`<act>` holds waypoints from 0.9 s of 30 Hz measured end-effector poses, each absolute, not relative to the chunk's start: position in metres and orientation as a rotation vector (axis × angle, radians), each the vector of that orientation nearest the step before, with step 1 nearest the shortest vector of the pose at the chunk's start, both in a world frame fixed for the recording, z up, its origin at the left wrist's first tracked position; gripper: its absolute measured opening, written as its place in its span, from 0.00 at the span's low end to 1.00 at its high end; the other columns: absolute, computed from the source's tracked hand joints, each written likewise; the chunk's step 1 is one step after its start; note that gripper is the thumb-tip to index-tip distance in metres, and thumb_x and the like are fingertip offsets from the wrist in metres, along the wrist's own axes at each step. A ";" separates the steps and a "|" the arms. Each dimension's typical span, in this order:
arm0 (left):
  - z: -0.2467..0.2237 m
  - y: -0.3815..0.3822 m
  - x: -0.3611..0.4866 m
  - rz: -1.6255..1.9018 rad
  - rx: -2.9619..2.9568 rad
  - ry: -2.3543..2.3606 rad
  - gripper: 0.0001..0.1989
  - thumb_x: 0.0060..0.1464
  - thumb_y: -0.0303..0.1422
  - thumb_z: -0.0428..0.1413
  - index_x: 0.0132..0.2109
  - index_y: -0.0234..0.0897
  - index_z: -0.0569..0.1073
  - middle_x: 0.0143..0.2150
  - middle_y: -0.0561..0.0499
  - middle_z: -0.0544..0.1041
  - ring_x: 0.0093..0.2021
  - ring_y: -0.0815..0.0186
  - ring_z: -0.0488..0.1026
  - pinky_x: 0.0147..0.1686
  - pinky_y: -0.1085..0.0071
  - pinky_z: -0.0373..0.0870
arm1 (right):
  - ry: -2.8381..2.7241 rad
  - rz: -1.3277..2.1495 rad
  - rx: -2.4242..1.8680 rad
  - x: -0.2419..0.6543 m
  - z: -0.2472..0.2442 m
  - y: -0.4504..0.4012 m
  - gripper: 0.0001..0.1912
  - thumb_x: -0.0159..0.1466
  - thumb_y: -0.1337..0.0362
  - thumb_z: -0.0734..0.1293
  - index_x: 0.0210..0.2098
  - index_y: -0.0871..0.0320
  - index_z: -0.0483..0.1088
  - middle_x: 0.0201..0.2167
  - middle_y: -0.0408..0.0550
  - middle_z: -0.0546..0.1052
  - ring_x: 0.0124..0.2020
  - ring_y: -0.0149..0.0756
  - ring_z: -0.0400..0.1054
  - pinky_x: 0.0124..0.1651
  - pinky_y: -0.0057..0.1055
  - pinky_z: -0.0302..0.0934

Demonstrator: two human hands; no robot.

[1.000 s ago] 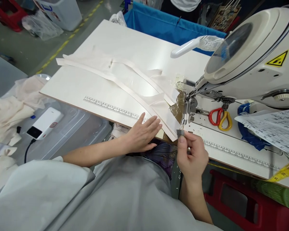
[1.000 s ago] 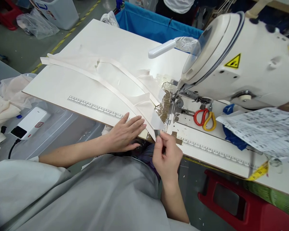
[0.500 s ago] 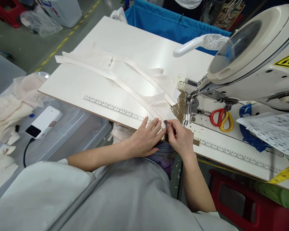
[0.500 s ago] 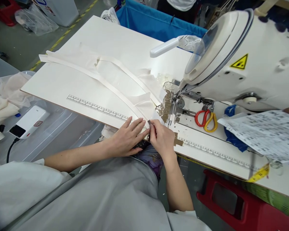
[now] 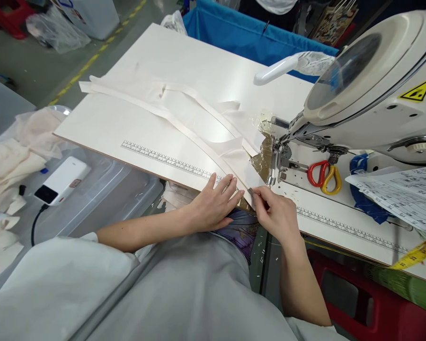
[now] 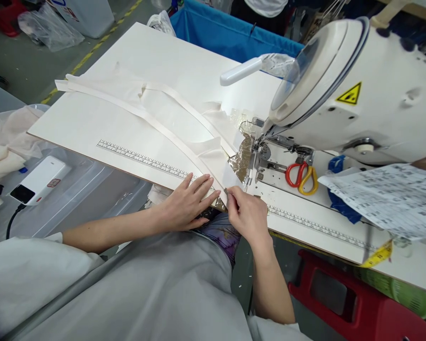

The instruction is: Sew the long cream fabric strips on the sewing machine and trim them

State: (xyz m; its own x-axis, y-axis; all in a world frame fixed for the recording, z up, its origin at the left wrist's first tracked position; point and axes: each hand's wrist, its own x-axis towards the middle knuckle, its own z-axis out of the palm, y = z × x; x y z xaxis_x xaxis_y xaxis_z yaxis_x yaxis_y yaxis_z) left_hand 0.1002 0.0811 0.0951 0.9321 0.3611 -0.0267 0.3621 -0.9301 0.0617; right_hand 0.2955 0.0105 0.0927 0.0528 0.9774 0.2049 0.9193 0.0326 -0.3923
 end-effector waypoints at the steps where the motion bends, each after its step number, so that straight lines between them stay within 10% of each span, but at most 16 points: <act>1: 0.095 0.082 0.100 -0.022 3.017 0.562 0.38 0.59 0.46 0.56 0.68 0.28 0.55 0.68 0.26 0.56 0.68 0.39 0.53 0.61 0.39 0.55 | -1.790 0.218 -1.906 0.296 0.094 0.006 0.11 0.69 0.60 0.58 0.38 0.55 0.70 0.18 0.39 0.70 0.17 0.31 0.61 0.23 0.27 0.49; 27: 0.095 0.076 0.102 -0.008 3.010 0.500 0.37 0.60 0.45 0.55 0.67 0.25 0.56 0.68 0.28 0.58 0.69 0.41 0.53 0.62 0.40 0.55 | -1.950 -0.009 -1.890 0.286 0.076 0.022 0.12 0.70 0.64 0.56 0.40 0.57 0.71 0.23 0.43 0.76 0.22 0.33 0.68 0.26 0.27 0.50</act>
State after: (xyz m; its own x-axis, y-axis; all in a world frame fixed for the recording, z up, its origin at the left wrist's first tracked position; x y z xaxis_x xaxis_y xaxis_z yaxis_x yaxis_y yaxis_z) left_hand 0.1025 0.0761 0.0955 0.9463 0.3226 -0.0198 0.3230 -0.9423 0.0879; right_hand 0.2857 0.0217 0.0763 0.0146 0.9534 0.3013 0.9562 0.0748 -0.2831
